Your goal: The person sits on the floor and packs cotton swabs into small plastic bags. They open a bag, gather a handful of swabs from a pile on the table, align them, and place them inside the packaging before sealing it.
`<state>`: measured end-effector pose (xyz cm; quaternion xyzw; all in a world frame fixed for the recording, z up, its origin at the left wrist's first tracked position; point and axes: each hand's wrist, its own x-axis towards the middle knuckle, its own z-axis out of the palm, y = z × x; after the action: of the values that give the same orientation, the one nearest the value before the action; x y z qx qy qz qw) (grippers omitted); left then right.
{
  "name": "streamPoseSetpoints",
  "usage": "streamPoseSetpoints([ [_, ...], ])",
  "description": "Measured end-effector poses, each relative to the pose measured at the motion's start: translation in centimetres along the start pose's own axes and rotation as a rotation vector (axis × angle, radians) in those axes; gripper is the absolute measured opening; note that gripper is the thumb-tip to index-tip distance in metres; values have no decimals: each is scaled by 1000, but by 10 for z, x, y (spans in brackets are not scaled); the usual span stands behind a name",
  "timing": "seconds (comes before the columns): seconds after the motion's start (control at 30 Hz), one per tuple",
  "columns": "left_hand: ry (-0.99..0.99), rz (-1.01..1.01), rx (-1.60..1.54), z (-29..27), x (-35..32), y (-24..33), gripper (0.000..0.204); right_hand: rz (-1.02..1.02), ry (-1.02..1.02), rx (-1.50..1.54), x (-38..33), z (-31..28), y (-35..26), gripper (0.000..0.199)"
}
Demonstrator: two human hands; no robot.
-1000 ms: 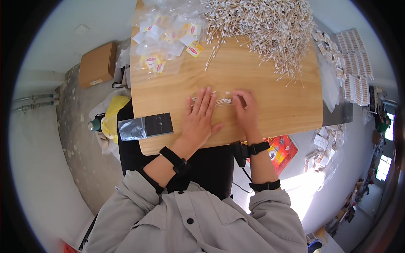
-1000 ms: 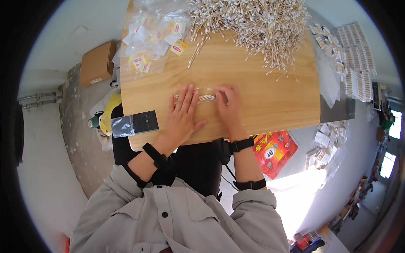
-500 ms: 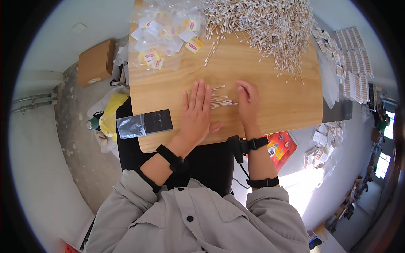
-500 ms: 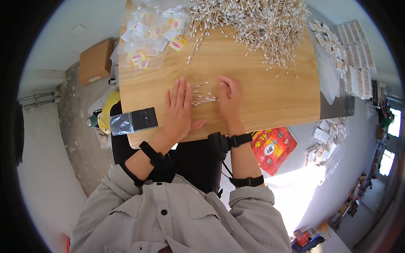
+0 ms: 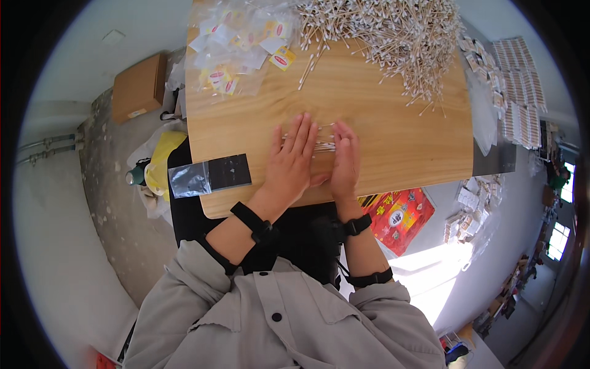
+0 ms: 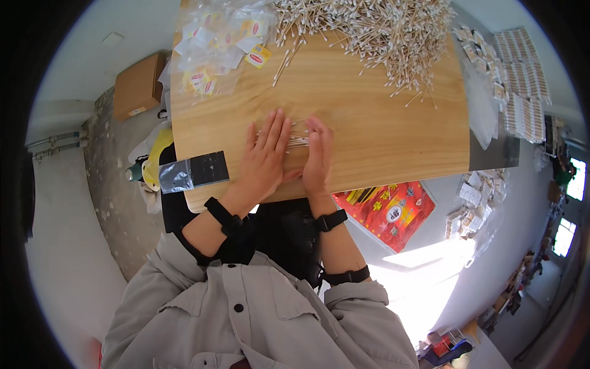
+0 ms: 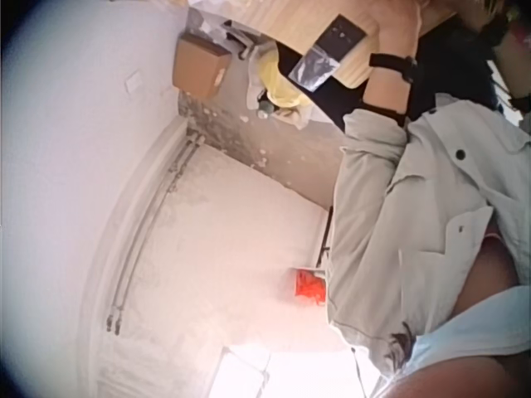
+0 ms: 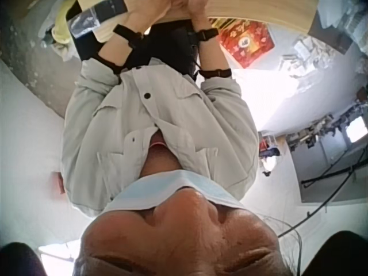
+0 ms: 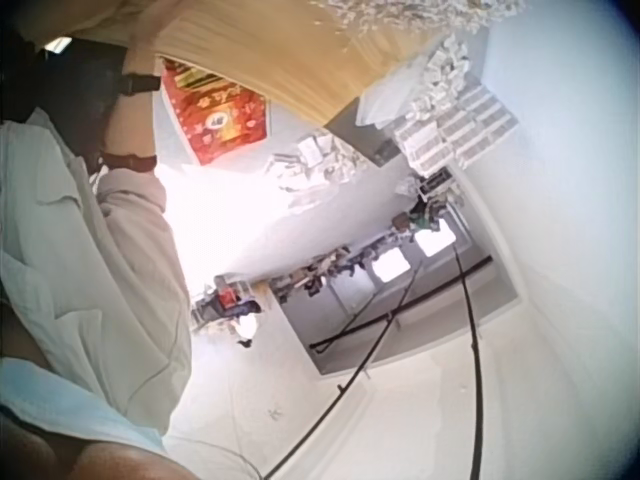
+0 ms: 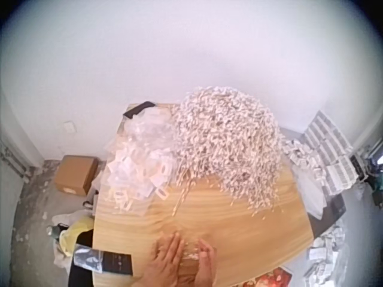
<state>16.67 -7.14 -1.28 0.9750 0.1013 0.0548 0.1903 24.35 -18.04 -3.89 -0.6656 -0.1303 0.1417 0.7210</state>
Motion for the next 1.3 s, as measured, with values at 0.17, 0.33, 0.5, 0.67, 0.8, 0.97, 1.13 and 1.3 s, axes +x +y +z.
streamPoseSetpoints([
  [0.17, -37, 113, 55, 1, 5, -1, 106, -30, -62, -55, 0, -2, 4, 39],
  [0.33, 1, 62, -81, -3, -1, -1, 107, 11, 164, 158, 8, -1, 2, 39],
  [0.5, 105, -151, -101, -4, -15, -10, 105, -22, 161, 66, 19, 8, 5, 43],
  [0.67, 104, -78, -35, 12, -10, -14, 101, -19, 28, 28, 19, 16, 9, 46],
  [0.8, 49, -77, -39, 5, -7, -9, 104, 21, -16, 205, 19, 15, 4, 49],
  [0.97, -33, -94, 21, -4, -14, -8, 111, -21, 78, 114, 12, 7, -8, 36],
  [1.13, -66, -83, 56, -2, -28, -3, 111, -134, -2, -511, -9, 4, -20, 25],
  [1.3, -63, -70, 24, -2, -32, -3, 111, -57, 99, -395, -12, -3, -17, 24],
])
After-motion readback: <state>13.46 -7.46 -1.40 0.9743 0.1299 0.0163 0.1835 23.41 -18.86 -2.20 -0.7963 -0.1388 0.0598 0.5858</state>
